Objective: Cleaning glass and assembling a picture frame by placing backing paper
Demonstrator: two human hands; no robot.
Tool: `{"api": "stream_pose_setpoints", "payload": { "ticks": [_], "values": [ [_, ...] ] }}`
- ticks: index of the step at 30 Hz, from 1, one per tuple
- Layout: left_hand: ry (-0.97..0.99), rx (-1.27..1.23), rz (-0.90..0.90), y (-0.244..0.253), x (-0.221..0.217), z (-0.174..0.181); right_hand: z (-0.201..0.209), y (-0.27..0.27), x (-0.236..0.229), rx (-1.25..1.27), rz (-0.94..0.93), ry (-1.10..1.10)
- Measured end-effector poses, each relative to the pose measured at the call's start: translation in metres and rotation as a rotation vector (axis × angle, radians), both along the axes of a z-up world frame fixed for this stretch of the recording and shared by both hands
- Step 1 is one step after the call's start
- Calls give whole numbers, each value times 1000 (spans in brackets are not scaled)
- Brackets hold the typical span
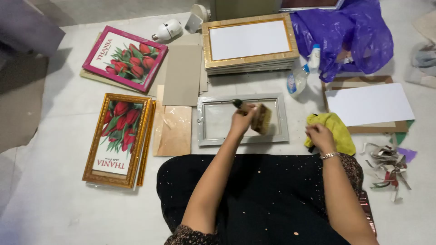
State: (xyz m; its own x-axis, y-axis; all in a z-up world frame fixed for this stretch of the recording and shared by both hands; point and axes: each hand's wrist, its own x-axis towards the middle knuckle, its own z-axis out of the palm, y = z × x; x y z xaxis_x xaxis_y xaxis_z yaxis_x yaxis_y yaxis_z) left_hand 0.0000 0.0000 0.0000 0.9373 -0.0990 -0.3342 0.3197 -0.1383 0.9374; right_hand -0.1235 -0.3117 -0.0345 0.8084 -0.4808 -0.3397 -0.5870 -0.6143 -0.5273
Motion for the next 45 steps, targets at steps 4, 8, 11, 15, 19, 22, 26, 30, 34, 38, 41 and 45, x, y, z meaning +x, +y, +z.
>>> {"api": "stream_pose_setpoints", "payload": {
  "ticks": [4,8,11,15,19,22,26,30,34,38,41,45],
  "values": [
    [-105,89,-216,-44,3,-5,-7,13,32,306,14,-292],
    [-124,243,-337,-53,29,-40,-4,36,35,203,128,-105],
    [-227,295,-183,-51,46,-8,-7,38,41,169,150,-81],
    [-357,286,-197,-65,57,2,-18,35,46,182,143,-81],
    [-253,145,-418,-67,55,-35,-3,48,46,198,161,-88],
    [-276,444,-276,-53,68,-32,-2,46,49,201,168,-81],
    [-677,467,-186,-33,63,-8,-2,45,47,180,155,-54],
    [-221,199,-582,-7,68,-76,6,52,50,184,177,-57],
    [-146,237,-376,33,66,-24,9,54,46,185,157,-54],
    [-436,650,-319,35,74,-9,8,56,43,168,156,-42],
    [-386,492,-519,36,68,-22,15,59,47,155,157,-27],
    [-369,497,-615,67,66,-41,9,58,48,122,154,11]
  ]
}}
